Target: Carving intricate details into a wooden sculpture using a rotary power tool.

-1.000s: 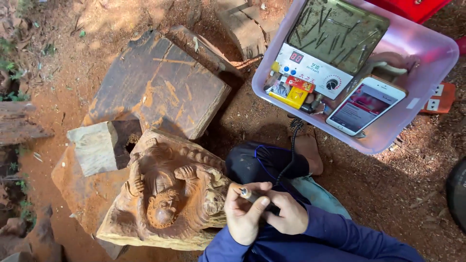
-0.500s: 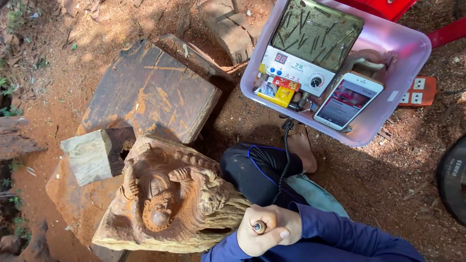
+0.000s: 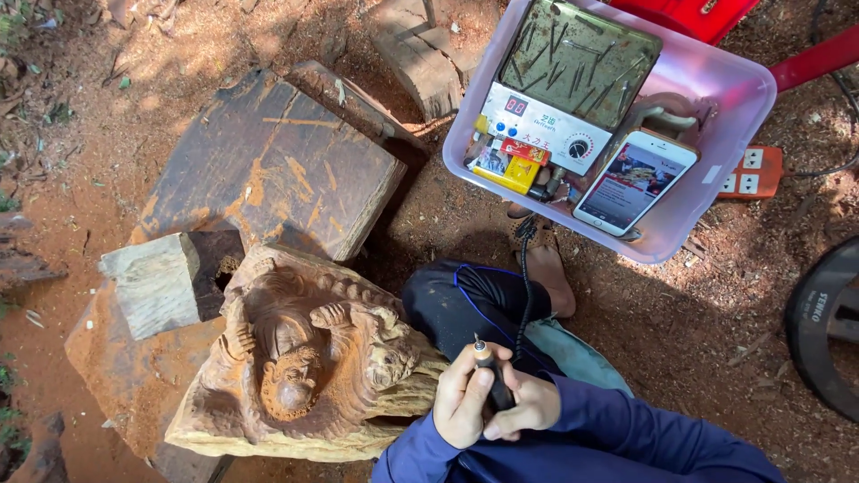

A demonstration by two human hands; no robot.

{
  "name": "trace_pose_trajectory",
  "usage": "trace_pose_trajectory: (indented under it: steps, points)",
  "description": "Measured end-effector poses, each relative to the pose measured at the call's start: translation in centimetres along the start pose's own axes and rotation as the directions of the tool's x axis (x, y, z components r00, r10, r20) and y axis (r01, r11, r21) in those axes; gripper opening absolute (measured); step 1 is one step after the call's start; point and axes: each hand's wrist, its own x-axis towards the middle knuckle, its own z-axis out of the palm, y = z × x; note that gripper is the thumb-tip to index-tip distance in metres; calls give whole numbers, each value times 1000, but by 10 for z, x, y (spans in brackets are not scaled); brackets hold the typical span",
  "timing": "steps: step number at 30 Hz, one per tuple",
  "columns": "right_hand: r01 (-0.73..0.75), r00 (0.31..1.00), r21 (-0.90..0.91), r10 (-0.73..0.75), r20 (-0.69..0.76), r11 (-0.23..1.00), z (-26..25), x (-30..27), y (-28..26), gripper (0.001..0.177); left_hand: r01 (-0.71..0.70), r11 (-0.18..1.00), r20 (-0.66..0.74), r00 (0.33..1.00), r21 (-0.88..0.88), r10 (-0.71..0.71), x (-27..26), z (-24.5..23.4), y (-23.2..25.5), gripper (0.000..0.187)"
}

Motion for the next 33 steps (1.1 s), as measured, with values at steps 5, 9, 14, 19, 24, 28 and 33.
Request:
trace_pose_trajectory:
  steps: [5,9,14,19,24,28,33]
  points:
    - [205,945,-473,-299,-133,857,-21,-15,-62,26,-137,987,-134,983,-84,126,-8,-7,-17,44]
    - [341,858,-510,-483,-175,790,-17,-15,-101,30,-35,980,-37,999,-195,29,-9,-11,-13,47]
    - [332,907,-330,-396,-148,884,-12,-9,-93,27,14,991,66,998,-133,-5,-16,-7,-11,46]
    - [431,886,-104,-442,-138,896,-16,-5,-79,20,66,990,120,991,-125,-51,-17,-10,-15,43]
    - [372,834,-252,-441,-331,893,-11,-8,-77,10,116,989,115,988,-95,-104,-15,-11,-17,43]
    - [296,715,-425,-494,-496,855,-10,-3,-73,12,127,989,73,990,-74,-122,-10,-14,-22,42]
    - [261,618,-443,-501,-606,858,6,10,-87,15,161,978,-68,986,132,-153,-7,-13,-11,30]
